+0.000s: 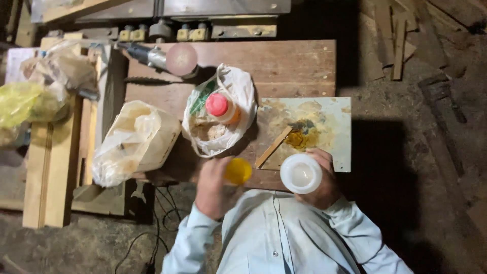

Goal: Mixing wood dust with liquid resin on a metal plate using a wooden stick to create wood filler.

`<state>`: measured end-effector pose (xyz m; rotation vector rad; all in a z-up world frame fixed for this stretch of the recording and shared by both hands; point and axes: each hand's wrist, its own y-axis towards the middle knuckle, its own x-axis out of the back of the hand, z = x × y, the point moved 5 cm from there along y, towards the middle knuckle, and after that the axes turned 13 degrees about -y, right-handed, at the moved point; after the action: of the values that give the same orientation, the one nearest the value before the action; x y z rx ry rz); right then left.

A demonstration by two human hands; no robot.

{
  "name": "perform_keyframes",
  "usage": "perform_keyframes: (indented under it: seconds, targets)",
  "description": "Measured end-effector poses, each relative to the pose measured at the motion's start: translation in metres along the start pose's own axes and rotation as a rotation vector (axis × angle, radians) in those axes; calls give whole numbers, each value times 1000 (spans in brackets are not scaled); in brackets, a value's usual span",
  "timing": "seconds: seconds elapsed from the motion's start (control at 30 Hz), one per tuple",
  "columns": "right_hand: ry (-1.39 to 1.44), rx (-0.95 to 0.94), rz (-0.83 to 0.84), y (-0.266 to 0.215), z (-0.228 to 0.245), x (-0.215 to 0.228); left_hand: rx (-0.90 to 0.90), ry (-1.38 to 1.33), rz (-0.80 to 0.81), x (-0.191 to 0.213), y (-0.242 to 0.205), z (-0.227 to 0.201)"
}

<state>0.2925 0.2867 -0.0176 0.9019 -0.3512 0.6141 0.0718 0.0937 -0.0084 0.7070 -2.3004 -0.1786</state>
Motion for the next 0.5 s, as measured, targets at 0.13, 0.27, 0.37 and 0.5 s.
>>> perform_keyframes:
  seconds: [0.13,0.27,0.37,0.5]
  targets:
    - [19,-270,-10,-5,17,-26,-133,140,268,15,61,-76]
    - [-1,-365,164,-5,20,-44,-248,137,544,19,74,-81]
    - [-84,-311,116,-9,25,-59,-242,73,587,26,77,-69]
    - [-208,-221,15,-1,44,-64,-117,-119,571,45,86,-58]
